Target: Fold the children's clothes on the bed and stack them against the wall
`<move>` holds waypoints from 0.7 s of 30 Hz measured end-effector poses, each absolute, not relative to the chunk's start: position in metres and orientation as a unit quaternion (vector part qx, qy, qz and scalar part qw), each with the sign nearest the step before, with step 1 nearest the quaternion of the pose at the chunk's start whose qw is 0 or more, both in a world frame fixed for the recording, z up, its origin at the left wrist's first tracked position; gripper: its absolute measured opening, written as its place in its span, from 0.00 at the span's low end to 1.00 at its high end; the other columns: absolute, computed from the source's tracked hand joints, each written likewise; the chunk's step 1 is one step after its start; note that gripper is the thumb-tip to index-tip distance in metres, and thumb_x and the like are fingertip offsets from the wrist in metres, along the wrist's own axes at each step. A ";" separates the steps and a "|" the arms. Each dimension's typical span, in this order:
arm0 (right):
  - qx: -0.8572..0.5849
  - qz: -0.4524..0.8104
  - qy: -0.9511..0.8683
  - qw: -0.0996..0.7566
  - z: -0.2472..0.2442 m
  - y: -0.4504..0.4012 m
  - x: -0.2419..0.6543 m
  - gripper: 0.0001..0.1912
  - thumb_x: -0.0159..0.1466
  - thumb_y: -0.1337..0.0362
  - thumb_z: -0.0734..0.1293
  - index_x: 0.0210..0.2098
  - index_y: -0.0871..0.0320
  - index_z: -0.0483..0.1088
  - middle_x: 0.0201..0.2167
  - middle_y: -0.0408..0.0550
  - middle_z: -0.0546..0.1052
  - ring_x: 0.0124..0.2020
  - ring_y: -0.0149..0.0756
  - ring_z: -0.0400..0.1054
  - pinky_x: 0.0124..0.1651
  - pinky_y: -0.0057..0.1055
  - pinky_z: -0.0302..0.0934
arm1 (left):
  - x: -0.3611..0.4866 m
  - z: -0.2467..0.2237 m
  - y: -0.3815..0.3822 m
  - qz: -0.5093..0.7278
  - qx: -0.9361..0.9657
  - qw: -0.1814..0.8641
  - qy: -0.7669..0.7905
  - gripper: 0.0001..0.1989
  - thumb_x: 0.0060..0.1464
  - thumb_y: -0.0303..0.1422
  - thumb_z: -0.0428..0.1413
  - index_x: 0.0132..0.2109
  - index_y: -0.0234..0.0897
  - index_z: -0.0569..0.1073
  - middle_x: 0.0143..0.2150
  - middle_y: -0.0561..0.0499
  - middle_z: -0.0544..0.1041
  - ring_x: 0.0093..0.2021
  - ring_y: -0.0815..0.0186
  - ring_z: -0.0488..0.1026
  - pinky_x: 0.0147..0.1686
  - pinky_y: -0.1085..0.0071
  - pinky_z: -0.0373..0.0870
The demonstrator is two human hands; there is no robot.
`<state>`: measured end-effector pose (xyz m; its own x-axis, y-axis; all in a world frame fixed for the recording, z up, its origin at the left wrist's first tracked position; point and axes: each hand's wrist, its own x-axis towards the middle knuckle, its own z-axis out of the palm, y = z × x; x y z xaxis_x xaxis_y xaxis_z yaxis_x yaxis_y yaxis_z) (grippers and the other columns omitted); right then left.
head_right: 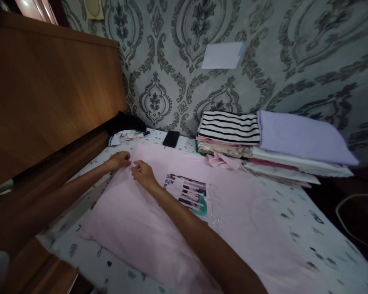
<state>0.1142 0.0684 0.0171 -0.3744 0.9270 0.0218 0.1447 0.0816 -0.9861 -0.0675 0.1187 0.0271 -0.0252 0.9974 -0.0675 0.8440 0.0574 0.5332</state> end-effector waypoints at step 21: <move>-0.377 0.711 -0.401 0.438 -0.003 0.079 0.099 0.09 0.52 0.76 0.66 0.29 0.57 0.69 0.18 0.37 0.71 0.23 0.34 0.73 0.34 0.32 0.75 | -0.064 0.028 0.101 0.244 0.578 0.456 0.631 0.18 0.53 0.44 0.62 0.25 0.36 0.69 0.16 0.56 0.65 0.15 0.73 0.62 0.14 0.77 0.54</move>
